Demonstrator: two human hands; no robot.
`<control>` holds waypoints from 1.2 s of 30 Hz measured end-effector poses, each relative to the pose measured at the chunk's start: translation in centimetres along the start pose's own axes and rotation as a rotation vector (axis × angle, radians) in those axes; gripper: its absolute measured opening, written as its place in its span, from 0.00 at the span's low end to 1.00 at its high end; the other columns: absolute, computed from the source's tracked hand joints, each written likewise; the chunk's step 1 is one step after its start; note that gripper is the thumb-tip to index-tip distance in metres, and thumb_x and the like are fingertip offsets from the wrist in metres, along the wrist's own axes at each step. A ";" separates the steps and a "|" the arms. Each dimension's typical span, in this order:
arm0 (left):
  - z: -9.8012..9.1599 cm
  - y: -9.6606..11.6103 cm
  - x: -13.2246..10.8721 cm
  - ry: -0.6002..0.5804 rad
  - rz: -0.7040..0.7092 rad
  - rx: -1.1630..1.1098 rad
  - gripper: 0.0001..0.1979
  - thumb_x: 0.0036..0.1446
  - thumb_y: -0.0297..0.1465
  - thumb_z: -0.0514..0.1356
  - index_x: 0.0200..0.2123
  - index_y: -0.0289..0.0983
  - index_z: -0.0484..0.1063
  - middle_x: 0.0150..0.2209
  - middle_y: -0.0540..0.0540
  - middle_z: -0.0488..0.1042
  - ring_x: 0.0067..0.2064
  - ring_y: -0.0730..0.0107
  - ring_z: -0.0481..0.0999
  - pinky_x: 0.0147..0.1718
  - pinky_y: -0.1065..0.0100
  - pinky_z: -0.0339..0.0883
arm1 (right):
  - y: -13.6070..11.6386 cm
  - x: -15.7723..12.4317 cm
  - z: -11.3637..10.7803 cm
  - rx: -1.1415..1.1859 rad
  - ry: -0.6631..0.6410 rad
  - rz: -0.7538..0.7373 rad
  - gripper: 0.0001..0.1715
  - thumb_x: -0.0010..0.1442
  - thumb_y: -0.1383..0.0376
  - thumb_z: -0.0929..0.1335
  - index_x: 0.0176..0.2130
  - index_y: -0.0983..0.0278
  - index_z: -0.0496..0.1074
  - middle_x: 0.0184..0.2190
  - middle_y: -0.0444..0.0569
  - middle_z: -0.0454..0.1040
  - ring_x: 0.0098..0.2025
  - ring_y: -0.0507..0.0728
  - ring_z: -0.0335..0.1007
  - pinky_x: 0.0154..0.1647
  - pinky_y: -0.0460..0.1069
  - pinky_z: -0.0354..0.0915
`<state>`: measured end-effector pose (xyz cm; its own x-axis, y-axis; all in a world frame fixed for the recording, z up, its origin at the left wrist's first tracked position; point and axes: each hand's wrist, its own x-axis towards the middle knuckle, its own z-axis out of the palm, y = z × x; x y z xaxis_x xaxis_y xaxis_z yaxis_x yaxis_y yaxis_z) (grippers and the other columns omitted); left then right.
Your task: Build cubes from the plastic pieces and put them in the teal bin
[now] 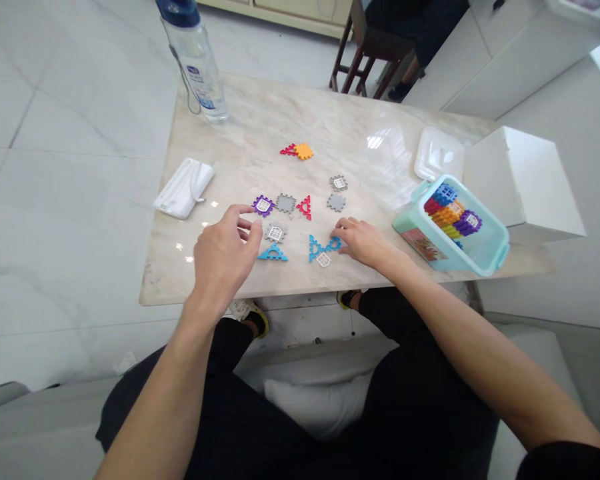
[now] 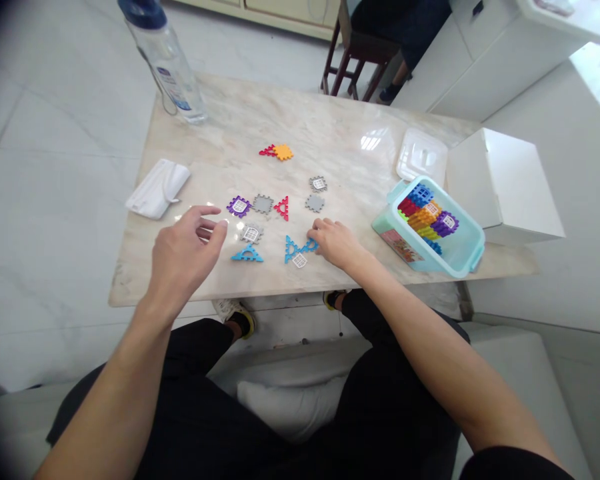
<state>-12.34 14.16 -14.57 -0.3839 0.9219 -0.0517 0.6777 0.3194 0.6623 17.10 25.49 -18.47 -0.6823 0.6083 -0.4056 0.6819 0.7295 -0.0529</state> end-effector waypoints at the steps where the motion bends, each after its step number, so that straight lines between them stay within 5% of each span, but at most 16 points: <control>1: 0.3 0.0 0.1 -0.041 0.025 -0.024 0.15 0.69 0.41 0.63 0.55 0.46 0.80 0.42 0.45 0.87 0.41 0.56 0.85 0.46 0.60 0.75 | 0.0 -0.2 0.1 -0.008 0.005 -0.009 0.19 0.72 0.64 0.73 0.60 0.63 0.80 0.60 0.59 0.76 0.60 0.65 0.72 0.57 0.54 0.66; 7: 2.4 0.5 0.1 -0.370 0.228 -0.012 0.16 0.71 0.41 0.60 0.56 0.43 0.79 0.44 0.44 0.88 0.45 0.56 0.86 0.47 0.59 0.76 | 1.0 -1.4 0.0 -0.028 0.015 0.005 0.16 0.71 0.60 0.73 0.54 0.65 0.82 0.54 0.60 0.81 0.58 0.66 0.73 0.56 0.55 0.64; 11: 3.4 0.9 -0.4 -0.474 0.289 0.033 0.17 0.73 0.41 0.58 0.57 0.43 0.79 0.47 0.45 0.87 0.46 0.57 0.87 0.47 0.58 0.76 | 2.1 -1.3 0.6 0.025 0.064 0.064 0.17 0.78 0.62 0.65 0.51 0.66 0.82 0.49 0.58 0.83 0.55 0.65 0.76 0.54 0.54 0.65; 19: 4.5 1.2 -0.4 -0.404 0.266 0.000 0.15 0.73 0.40 0.59 0.54 0.42 0.80 0.48 0.45 0.87 0.50 0.55 0.86 0.50 0.57 0.75 | 2.0 -0.2 -0.3 0.401 0.276 0.321 0.17 0.79 0.64 0.64 0.53 0.64 0.82 0.51 0.58 0.85 0.52 0.63 0.81 0.52 0.52 0.69; 24: 4.7 2.1 -0.6 -0.355 0.260 -0.083 0.19 0.74 0.44 0.57 0.56 0.40 0.79 0.54 0.42 0.85 0.53 0.55 0.84 0.51 0.59 0.75 | -1.3 0.5 -2.1 0.844 0.369 0.073 0.11 0.74 0.67 0.69 0.52 0.64 0.80 0.40 0.49 0.86 0.42 0.57 0.82 0.46 0.49 0.70; 29: 4.2 1.8 -0.3 -0.460 0.192 -0.261 0.23 0.72 0.51 0.59 0.42 0.41 0.85 0.42 0.45 0.87 0.42 0.60 0.83 0.44 0.62 0.73 | -4.5 1.6 -3.5 1.107 0.375 -0.080 0.10 0.71 0.63 0.72 0.49 0.65 0.79 0.38 0.48 0.85 0.40 0.55 0.81 0.43 0.48 0.71; 36: 2.9 0.5 0.5 -0.303 0.000 -0.418 0.28 0.69 0.55 0.59 0.34 0.38 0.85 0.36 0.42 0.87 0.39 0.59 0.83 0.41 0.63 0.74 | -6.5 2.5 -4.6 0.952 0.463 -0.073 0.25 0.64 0.54 0.80 0.56 0.62 0.83 0.46 0.51 0.87 0.43 0.58 0.81 0.48 0.52 0.74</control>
<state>-10.39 15.40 -16.44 -0.1432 0.9639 -0.2244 0.3459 0.2612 0.9012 9.72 23.74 -14.92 -0.6274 0.7787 0.0044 0.4236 0.3460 -0.8371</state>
